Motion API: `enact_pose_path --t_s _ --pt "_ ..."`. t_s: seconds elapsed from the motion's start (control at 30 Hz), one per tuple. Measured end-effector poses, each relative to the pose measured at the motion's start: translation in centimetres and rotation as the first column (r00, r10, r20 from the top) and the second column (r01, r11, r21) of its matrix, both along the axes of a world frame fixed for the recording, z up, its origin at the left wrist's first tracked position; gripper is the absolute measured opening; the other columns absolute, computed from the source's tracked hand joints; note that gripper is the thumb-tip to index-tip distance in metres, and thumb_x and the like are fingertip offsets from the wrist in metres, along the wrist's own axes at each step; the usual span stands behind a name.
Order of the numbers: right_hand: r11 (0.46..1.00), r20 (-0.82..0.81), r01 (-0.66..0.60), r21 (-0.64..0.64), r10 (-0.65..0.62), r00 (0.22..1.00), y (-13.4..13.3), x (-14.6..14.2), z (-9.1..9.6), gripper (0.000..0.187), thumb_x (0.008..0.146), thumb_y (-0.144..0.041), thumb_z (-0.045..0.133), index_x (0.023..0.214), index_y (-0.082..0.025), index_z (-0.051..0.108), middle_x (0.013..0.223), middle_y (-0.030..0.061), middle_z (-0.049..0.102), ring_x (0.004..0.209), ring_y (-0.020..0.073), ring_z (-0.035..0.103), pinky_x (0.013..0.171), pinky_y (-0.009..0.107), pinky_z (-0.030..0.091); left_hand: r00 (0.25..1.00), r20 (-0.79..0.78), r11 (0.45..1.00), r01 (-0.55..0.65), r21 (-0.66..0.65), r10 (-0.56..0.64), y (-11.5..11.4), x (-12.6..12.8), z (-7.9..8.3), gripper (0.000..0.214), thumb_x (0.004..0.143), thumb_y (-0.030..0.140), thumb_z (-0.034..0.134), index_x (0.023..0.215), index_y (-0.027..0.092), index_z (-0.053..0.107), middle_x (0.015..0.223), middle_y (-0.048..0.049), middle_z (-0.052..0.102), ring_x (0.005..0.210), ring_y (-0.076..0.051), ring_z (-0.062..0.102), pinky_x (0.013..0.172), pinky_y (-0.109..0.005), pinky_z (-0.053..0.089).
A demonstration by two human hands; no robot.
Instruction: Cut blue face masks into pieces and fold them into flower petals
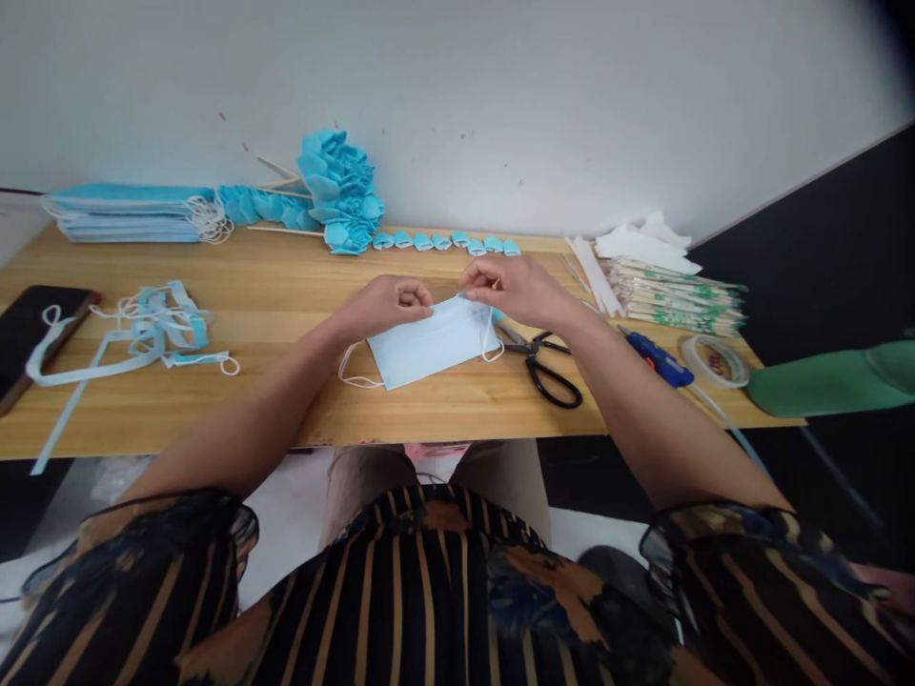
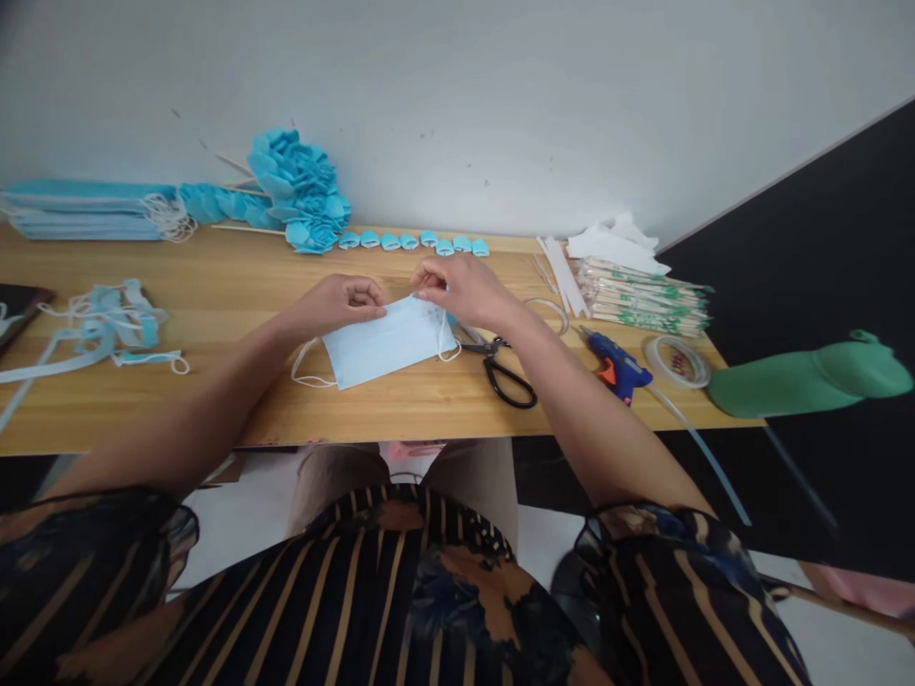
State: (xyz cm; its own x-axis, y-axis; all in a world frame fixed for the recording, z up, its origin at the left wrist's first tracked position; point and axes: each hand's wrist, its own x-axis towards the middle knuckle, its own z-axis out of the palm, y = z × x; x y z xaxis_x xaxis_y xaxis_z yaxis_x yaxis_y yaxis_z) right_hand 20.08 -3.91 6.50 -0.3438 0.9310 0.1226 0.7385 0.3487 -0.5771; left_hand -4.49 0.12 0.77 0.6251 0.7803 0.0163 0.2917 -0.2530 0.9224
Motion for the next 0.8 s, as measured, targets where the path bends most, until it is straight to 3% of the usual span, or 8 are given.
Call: enact_pose_path --t_s 0.2,0.3,0.4,0.47,0.5,0.57,0.67,0.8 --pt "0.977 -0.13 0.172 0.127 -0.155 0.979 -1.4 3.3 2.0 0.029 0.09 -0.034 0.069 0.114 -0.021 0.076 0.101 0.0069 0.077 0.094 0.0226 0.069 0.086 0.038 0.053 0.991 0.0 0.991 -0.131 0.035 0.131 0.4 -1.9 2.5 0.035 0.068 0.046 0.083 0.082 0.017 0.067 0.073 0.0006 0.065 0.068 -0.012 0.056 0.063 -0.026 0.041" --pt "0.967 -0.17 0.22 0.13 -0.197 0.966 -2.2 5.4 2.6 0.032 0.089 -0.041 0.071 0.113 -0.02 0.077 0.102 0.0078 0.078 0.095 0.0243 0.069 0.085 0.041 0.056 0.936 0.076 0.933 -0.349 0.085 0.344 0.7 -3.8 5.1 0.04 0.069 0.05 0.084 0.084 0.018 0.065 0.068 0.0048 0.059 0.065 -0.01 0.048 0.063 -0.027 0.04" --pt "0.967 -0.211 0.231 0.106 -0.206 0.956 -2.6 6.7 1.9 0.037 0.087 -0.047 0.073 0.112 -0.02 0.078 0.104 0.0088 0.079 0.097 0.026 0.07 0.085 0.042 0.058 0.856 0.122 0.811 -0.516 0.277 0.503 0.4 -5.7 8.3 0.035 0.076 0.052 0.081 0.082 0.021 0.064 0.067 0.0052 0.055 0.067 -0.01 0.049 0.066 -0.03 0.038" --pt "0.968 -0.23 0.231 0.096 -0.205 0.951 -2.6 7.1 1.1 0.038 0.087 -0.05 0.073 0.112 -0.021 0.078 0.106 0.0089 0.08 0.098 0.0265 0.071 0.086 0.044 0.059 0.787 0.118 0.66 -0.58 0.478 0.606 -0.4 -6.7 10.2 0.03 0.079 0.049 0.078 0.081 0.022 0.066 0.071 0.0038 0.059 0.069 -0.011 0.051 0.068 -0.032 0.04" --pt "0.968 -0.237 0.231 0.094 -0.204 0.95 -2.5 7.1 0.7 0.039 0.087 -0.05 0.073 0.111 -0.021 0.078 0.107 0.0088 0.08 0.097 0.0266 0.071 0.087 0.045 0.059 0.741 0.115 0.555 -0.587 0.589 0.662 -0.9 -7.0 10.9 0.026 0.08 0.045 0.076 0.082 0.021 0.067 0.073 0.0031 0.06 0.068 -0.011 0.051 0.068 -0.033 0.041" --pt "0.97 -0.246 0.225 0.09 -0.197 0.949 -2.3 7.0 -0.1 0.038 0.087 -0.05 0.072 0.111 -0.022 0.079 0.109 0.0087 0.08 0.098 0.0273 0.072 0.09 0.047 0.059 0.685 -0.038 0.474 -0.462 0.75 0.728 -2.2 -7.3 11.3 0.02 0.091 0.038 0.061 0.096 0.022 0.072 0.085 0.001 0.067 0.078 -0.016 0.06 0.077 -0.037 0.045" --pt "0.976 -0.248 0.202 0.084 -0.175 0.953 -2.2 6.8 -0.9 0.035 0.088 -0.047 0.071 0.112 -0.023 0.08 0.112 0.0088 0.081 0.101 0.0283 0.072 0.092 0.048 0.058 0.534 -0.343 0.519 -0.219 0.826 0.772 -4.3 -6.7 9.1 0.027 0.096 0.036 0.051 0.1 0.023 0.074 0.098 -0.0042 0.074 0.096 -0.027 0.068 0.079 -0.04 0.046" --pt "0.982 -0.205 0.176 0.067 -0.159 0.966 -2.4 6.9 -1.7 0.034 0.088 -0.044 0.069 0.111 -0.022 0.08 0.113 0.0099 0.081 0.1 0.0285 0.073 0.093 0.048 0.057 0.654 -0.652 0.86 0.004 0.51 0.384 -6.3 -5.9 3.7 0.036 0.09 0.044 0.056 0.107 0.02 0.077 0.099 -0.0086 0.079 0.085 -0.026 0.07 0.072 -0.035 0.048"
